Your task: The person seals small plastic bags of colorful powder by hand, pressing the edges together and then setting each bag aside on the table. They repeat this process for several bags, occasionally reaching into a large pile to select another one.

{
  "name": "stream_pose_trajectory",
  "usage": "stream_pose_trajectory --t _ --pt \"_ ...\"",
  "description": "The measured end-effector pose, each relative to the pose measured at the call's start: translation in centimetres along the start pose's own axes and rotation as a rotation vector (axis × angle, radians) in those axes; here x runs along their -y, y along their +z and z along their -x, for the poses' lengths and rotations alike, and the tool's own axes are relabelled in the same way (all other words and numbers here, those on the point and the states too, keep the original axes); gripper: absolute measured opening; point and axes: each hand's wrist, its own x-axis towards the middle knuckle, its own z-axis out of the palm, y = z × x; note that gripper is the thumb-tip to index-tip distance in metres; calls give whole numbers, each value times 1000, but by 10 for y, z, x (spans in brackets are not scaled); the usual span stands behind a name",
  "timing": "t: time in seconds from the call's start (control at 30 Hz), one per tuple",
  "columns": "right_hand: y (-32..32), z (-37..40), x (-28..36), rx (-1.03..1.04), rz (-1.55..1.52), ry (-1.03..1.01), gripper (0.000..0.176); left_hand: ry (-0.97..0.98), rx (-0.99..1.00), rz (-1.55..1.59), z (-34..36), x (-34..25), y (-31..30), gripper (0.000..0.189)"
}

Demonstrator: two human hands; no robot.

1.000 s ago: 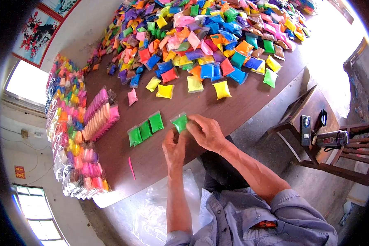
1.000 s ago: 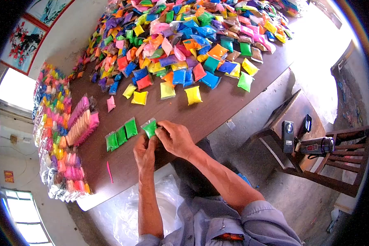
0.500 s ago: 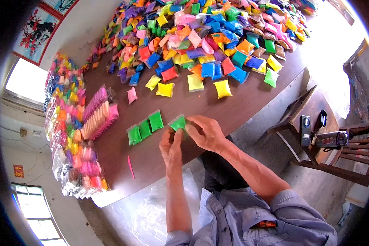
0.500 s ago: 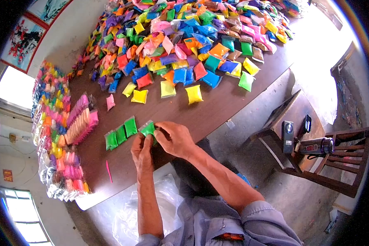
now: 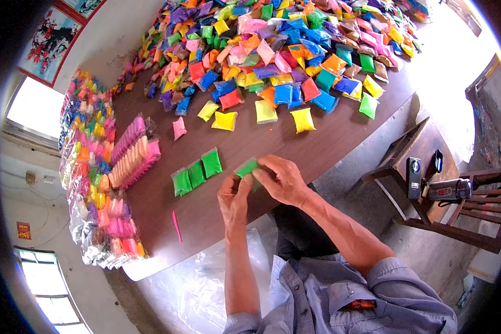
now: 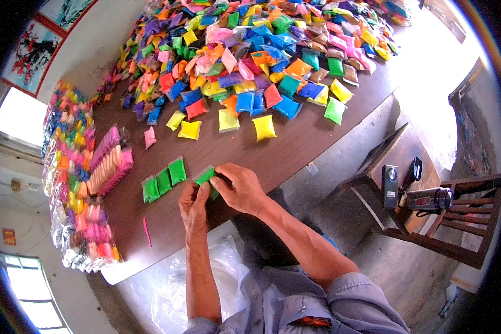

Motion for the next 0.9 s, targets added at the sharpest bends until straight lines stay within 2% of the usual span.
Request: stream_pose_trajectory --t 0.17,0.33,0.43,0.57,0.83,0.9 --pt "2 -1 -3 -56 27 -114 18 23 -12 -70 -2 12 -8 11" --pt "-1 -1 4 -1 0 34 22 14 -8 -36 1 1 -1 10" --pt "-1 0 2 12 15 32 22 -46 -63 43 4 -7 6 11" --pt "0 0 4 -3 15 -5 23 -14 -86 59 3 -4 8 12" --pt "-1 -1 7 0 15 33 23 58 -44 -84 2 8 -4 14" --pt "0 0 3 -12 -2 33 22 25 -50 -58 3 3 -1 13"
